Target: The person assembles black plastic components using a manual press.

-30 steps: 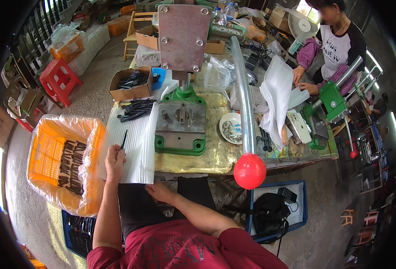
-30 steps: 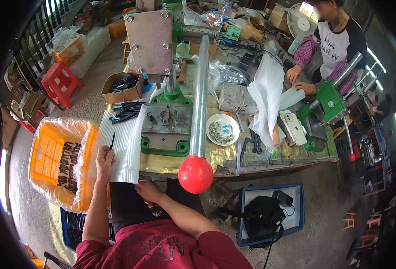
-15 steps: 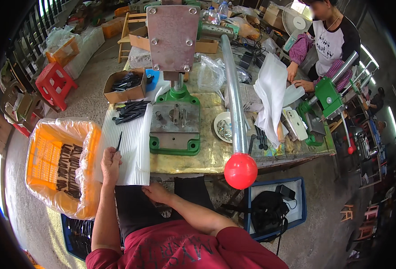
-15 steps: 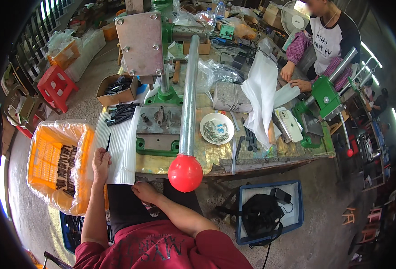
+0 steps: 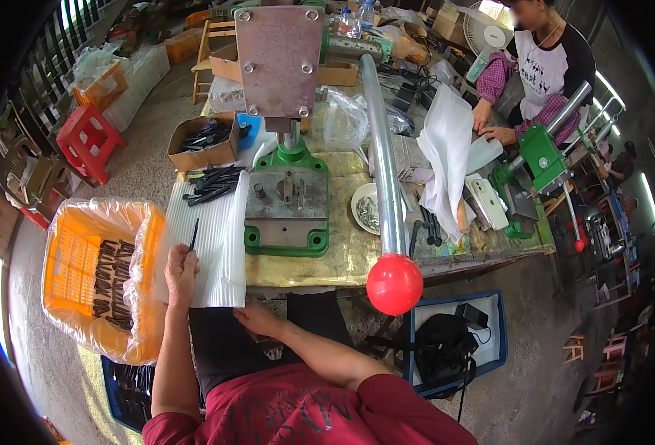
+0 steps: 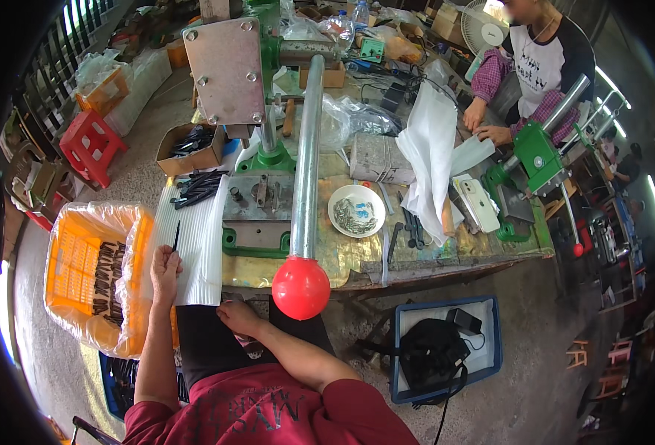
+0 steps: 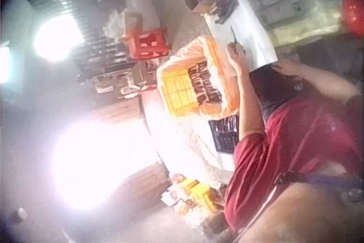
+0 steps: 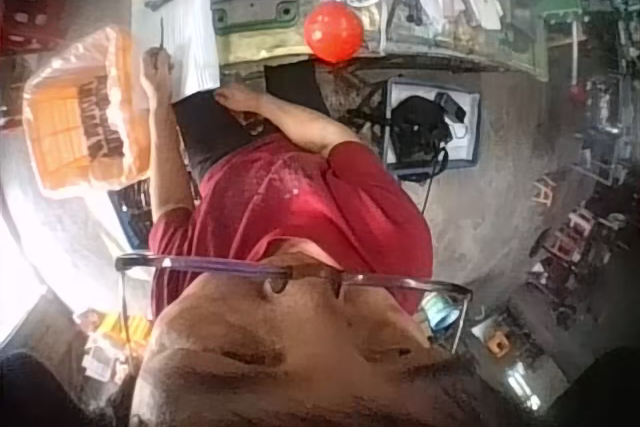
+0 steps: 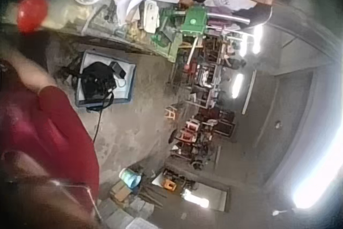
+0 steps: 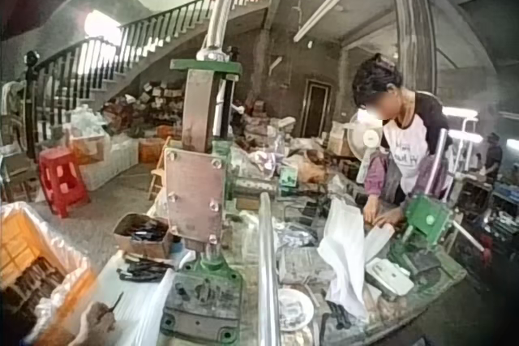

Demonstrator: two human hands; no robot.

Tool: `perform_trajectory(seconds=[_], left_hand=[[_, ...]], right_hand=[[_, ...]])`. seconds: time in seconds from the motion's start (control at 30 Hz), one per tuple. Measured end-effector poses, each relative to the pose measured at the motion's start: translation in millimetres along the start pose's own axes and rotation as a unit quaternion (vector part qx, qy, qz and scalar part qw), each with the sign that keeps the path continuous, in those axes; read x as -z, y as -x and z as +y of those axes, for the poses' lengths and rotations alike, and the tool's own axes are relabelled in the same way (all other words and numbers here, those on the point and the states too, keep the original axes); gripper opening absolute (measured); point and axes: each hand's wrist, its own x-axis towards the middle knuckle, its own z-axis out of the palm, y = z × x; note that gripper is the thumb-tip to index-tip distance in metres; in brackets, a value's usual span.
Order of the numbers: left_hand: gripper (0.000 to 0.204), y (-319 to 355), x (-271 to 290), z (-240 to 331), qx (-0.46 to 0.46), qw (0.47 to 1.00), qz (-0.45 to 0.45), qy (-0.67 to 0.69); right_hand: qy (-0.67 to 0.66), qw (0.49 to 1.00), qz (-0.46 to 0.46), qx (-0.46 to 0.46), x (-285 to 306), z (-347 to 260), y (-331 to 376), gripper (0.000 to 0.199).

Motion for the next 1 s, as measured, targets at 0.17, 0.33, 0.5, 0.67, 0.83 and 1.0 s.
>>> perform_trajectory(seconds=[0.17, 0.33, 0.5, 0.67, 0.83, 1.0], left_hand=[[0.01, 0.4, -1.4, 0.7, -0.003, 1.0, 0.006, 0.011], [0.01, 0.4, -0.2, -0.9, -0.003, 1.0, 0.001, 0.006], [0.009, 0.5, 0.8, -1.4, -0.001, 1.0, 0.0, 0.004], [0.009, 0.4, 0.4, -0.7, -0.001, 1.0, -0.003, 0.001], [0.007, 0.4, -0.9, -2.1, -0.011, 1.0, -0.008, -0.001], [0.008, 0.8, -0.3, -1.2, 0.001, 1.0, -0.004, 0.0]], right_hand=[[0.002, 0.999, -0.036, -0.01, 3.8, -1.6, -1.1, 0.021], [0.019, 0.999, -0.045, -0.02, 6.0, -4.7, -0.9, 0.021], [0.018, 0.998, -0.054, -0.03, 6.7, -6.5, -1.2, 0.021], [0.02, 0.998, -0.047, -0.025, 2.2, -0.6, -1.6, 0.021], [0.021, 0.999, -0.035, -0.017, 2.5, -1.3, -0.7, 0.02], [0.03, 0.998, -0.039, -0.027, 4.9, -2.7, -1.3, 0.019]])
